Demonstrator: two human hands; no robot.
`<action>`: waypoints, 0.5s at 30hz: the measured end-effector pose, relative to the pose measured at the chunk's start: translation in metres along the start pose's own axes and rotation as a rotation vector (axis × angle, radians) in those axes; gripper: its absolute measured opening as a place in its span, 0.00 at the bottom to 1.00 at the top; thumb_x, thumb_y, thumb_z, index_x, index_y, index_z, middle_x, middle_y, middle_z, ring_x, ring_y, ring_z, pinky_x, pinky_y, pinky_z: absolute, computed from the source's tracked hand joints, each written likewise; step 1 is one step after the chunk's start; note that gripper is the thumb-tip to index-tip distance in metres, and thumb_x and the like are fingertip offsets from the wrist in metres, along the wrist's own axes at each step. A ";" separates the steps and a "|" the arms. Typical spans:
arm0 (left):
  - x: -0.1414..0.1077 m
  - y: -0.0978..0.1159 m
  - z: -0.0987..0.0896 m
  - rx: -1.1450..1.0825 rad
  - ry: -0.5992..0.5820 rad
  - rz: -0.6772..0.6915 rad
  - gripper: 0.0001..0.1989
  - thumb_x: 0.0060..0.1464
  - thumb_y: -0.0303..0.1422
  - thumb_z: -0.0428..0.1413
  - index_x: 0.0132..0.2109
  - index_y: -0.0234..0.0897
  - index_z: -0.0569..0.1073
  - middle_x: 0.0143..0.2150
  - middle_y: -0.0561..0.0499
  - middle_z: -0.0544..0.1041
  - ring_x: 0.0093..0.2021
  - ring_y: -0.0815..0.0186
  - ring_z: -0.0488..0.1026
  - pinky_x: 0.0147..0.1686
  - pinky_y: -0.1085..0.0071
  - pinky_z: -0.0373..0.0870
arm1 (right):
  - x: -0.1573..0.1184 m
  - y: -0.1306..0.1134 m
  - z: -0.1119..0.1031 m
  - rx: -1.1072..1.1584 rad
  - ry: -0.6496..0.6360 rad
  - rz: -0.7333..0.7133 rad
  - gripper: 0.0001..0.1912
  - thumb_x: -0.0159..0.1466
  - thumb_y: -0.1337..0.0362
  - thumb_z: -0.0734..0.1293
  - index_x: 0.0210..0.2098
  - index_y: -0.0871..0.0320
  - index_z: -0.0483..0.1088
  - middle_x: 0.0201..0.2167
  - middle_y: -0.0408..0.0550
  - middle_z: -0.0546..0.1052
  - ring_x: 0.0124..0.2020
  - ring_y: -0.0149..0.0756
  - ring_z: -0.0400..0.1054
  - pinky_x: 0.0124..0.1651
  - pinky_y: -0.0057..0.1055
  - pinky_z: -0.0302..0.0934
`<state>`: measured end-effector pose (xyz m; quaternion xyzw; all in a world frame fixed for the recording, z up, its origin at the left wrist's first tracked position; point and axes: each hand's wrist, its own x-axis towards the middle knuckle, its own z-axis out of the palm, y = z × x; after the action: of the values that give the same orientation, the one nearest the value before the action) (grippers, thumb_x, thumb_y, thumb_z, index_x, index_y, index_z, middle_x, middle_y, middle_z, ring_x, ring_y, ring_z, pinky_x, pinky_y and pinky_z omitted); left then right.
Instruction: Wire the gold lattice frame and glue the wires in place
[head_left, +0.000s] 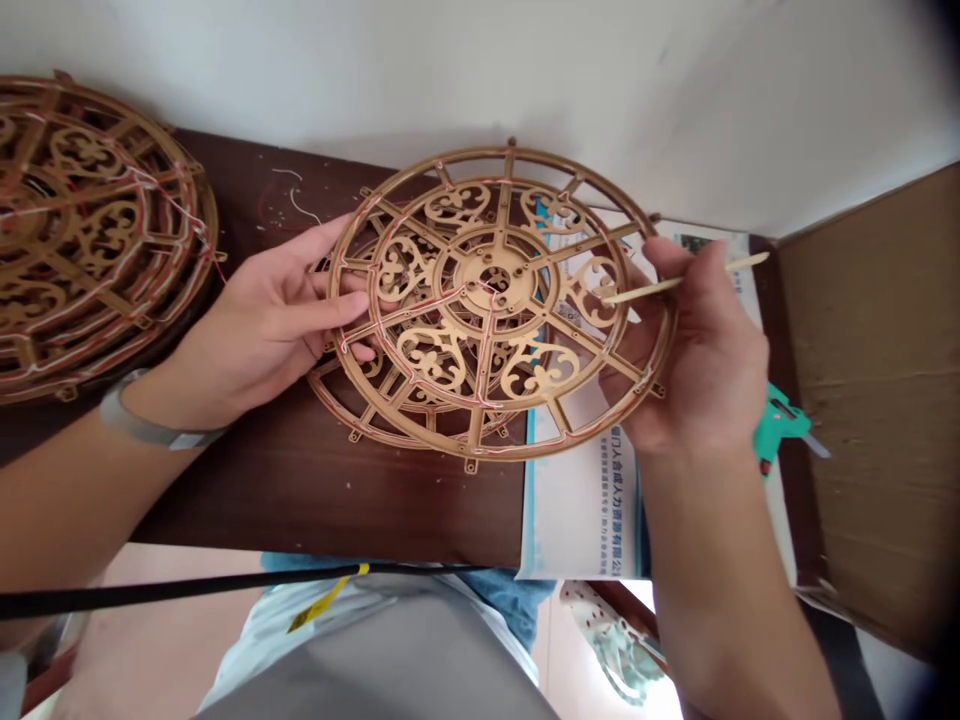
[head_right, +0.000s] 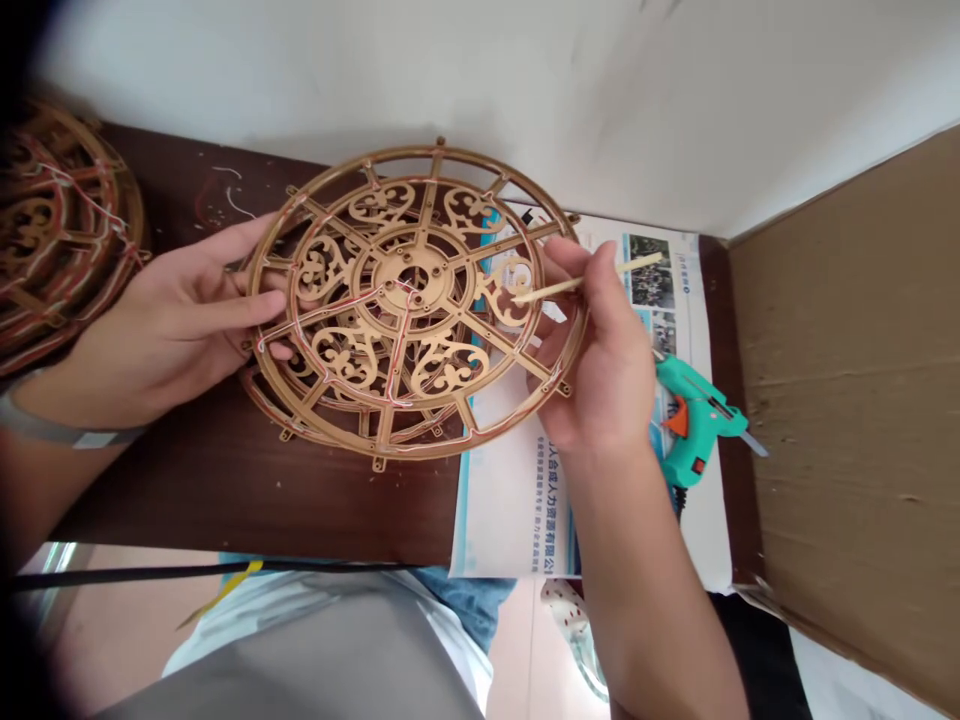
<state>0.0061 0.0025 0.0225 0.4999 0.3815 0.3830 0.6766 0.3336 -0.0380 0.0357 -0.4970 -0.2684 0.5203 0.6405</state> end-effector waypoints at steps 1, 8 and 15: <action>0.000 -0.004 -0.002 0.042 -0.006 0.035 0.39 0.60 0.37 0.75 0.74 0.42 0.72 0.39 0.53 0.80 0.28 0.73 0.75 0.28 0.75 0.80 | 0.000 0.001 0.001 0.000 0.021 0.002 0.18 0.75 0.47 0.68 0.38 0.48 0.84 0.45 0.47 0.86 0.40 0.42 0.83 0.45 0.49 0.86; -0.010 -0.011 0.003 0.899 0.355 0.701 0.34 0.67 0.41 0.70 0.74 0.37 0.72 0.73 0.46 0.72 0.66 0.57 0.75 0.66 0.58 0.80 | 0.000 0.011 -0.002 0.003 0.157 -0.010 0.15 0.73 0.45 0.71 0.41 0.47 0.83 0.49 0.47 0.87 0.44 0.44 0.84 0.43 0.45 0.86; -0.034 -0.003 0.038 1.116 -0.396 1.010 0.22 0.66 0.40 0.72 0.62 0.36 0.80 0.63 0.44 0.84 0.65 0.56 0.80 0.67 0.51 0.73 | 0.000 0.023 0.000 -0.023 0.182 0.080 0.16 0.73 0.46 0.71 0.42 0.50 0.83 0.45 0.48 0.85 0.42 0.44 0.85 0.44 0.47 0.86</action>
<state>0.0260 -0.0434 0.0321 0.9389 0.1161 0.2995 0.1239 0.3243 -0.0390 0.0145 -0.5597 -0.1949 0.4950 0.6354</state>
